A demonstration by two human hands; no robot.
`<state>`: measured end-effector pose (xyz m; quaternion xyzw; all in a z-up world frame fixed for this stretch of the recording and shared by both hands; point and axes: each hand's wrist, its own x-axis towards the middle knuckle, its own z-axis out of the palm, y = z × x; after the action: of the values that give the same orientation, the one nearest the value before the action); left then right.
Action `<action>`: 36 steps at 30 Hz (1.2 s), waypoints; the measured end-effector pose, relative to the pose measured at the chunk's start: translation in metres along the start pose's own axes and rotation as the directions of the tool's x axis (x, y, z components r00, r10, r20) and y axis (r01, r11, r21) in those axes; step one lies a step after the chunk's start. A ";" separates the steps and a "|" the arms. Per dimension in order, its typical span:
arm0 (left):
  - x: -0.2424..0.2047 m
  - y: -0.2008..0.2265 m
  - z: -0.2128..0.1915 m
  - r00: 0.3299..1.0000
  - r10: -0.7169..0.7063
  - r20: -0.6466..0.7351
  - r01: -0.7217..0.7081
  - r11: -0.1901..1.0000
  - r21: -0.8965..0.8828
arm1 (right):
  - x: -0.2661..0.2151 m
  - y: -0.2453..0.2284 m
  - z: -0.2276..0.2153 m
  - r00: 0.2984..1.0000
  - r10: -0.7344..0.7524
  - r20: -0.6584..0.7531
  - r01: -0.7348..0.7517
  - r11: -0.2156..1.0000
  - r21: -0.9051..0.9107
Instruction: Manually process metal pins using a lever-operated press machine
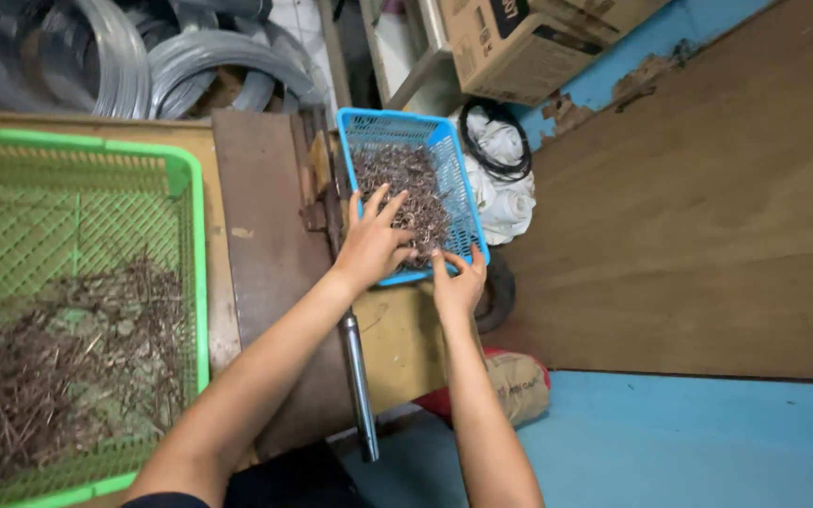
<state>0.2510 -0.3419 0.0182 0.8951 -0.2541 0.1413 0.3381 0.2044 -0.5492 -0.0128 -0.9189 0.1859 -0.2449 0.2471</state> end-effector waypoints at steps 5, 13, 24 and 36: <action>-0.041 -0.003 -0.041 0.999 -0.032 -0.043 0.024 0.986 -0.167 | -0.015 -0.010 0.002 0.987 -0.139 -0.076 0.143 0.989 0.046; -0.181 -0.041 -0.172 0.869 -0.487 -0.091 0.421 0.822 -0.383 | -0.093 -0.168 0.022 0.885 -0.417 0.208 0.254 0.806 0.535; -0.335 -0.150 -0.194 0.724 -0.685 -0.080 0.689 0.713 0.130 | -0.233 -0.291 0.102 0.291 -0.717 0.634 0.764 0.573 0.297; -0.313 -0.141 -0.218 0.719 -0.689 -0.091 0.662 0.719 -0.211 | -0.231 -0.291 0.127 0.466 -0.802 0.373 0.657 0.596 0.461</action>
<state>0.0508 0.0093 -0.0305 0.8804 0.1086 0.0592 0.4578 0.1502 -0.1608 -0.0327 -0.8965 -0.3401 -0.0755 0.2737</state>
